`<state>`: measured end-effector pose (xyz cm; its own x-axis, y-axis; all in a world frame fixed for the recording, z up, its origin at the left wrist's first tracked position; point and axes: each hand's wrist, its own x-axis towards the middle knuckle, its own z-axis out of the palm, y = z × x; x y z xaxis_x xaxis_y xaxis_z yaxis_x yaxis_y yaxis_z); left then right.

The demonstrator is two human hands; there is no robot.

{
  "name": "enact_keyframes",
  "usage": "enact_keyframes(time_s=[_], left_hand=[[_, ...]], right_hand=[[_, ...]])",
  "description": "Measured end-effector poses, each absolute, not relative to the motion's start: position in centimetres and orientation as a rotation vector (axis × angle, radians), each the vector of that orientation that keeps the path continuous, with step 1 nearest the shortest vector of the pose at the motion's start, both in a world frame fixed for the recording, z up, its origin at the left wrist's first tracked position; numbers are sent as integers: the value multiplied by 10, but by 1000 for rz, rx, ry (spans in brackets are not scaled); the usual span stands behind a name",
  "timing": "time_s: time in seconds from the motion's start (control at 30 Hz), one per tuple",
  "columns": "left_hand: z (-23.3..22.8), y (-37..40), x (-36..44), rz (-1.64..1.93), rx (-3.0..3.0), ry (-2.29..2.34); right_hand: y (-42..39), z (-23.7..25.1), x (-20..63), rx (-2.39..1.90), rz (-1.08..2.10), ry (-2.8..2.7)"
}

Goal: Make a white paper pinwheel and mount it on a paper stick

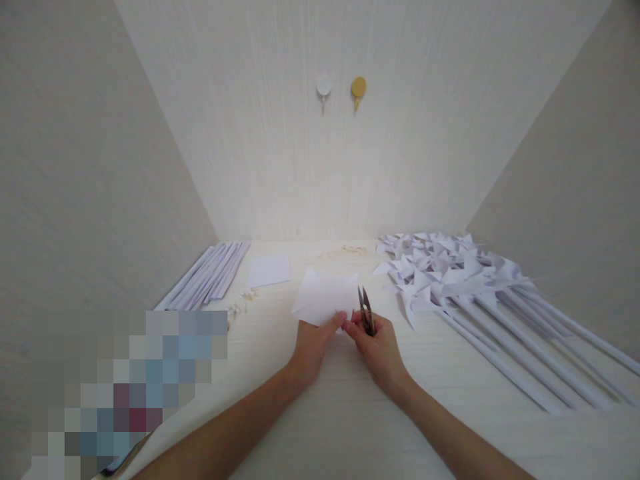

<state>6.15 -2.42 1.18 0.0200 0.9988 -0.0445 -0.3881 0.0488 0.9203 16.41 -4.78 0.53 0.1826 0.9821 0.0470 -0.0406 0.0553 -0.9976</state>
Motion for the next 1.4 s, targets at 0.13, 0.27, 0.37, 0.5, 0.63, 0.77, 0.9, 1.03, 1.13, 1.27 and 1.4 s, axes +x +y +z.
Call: enact_keyframes(time_s=[0.13,0.27,0.37,0.5,0.63,0.77,0.9,1.03,1.13,1.27,1.4], left_hand=[[17,-17,57,1396,852,1039],[26,-11,55,1430,673,976],[36,-12,57,1430,621,871],[46,-19,61,1421,600,812],[47,-24,62,1349,570,827],[46,-25,62,1344,555,837],[46,-25,62,1364,550,839],[44,-25,62,1386,569,832],[43,-24,62,1392,594,826],[43,-25,61,1394,602,831],[43,-24,61,1384,601,842]], right_hand=[[-50,9,162,-1077,1223,-1001],[-53,11,159,-1018,1291,-1018],[-58,12,156,-1032,1312,-1107],[-65,13,151,-982,1389,-1187],[-66,13,150,-947,1431,-1214],[-64,12,150,-962,1425,-1165],[-64,13,150,-986,1419,-1152],[-65,16,149,-1013,1405,-1145],[-65,17,149,-1020,1403,-1136],[-64,14,150,-1056,1378,-1136],[-62,10,151,-1096,1327,-1172]])
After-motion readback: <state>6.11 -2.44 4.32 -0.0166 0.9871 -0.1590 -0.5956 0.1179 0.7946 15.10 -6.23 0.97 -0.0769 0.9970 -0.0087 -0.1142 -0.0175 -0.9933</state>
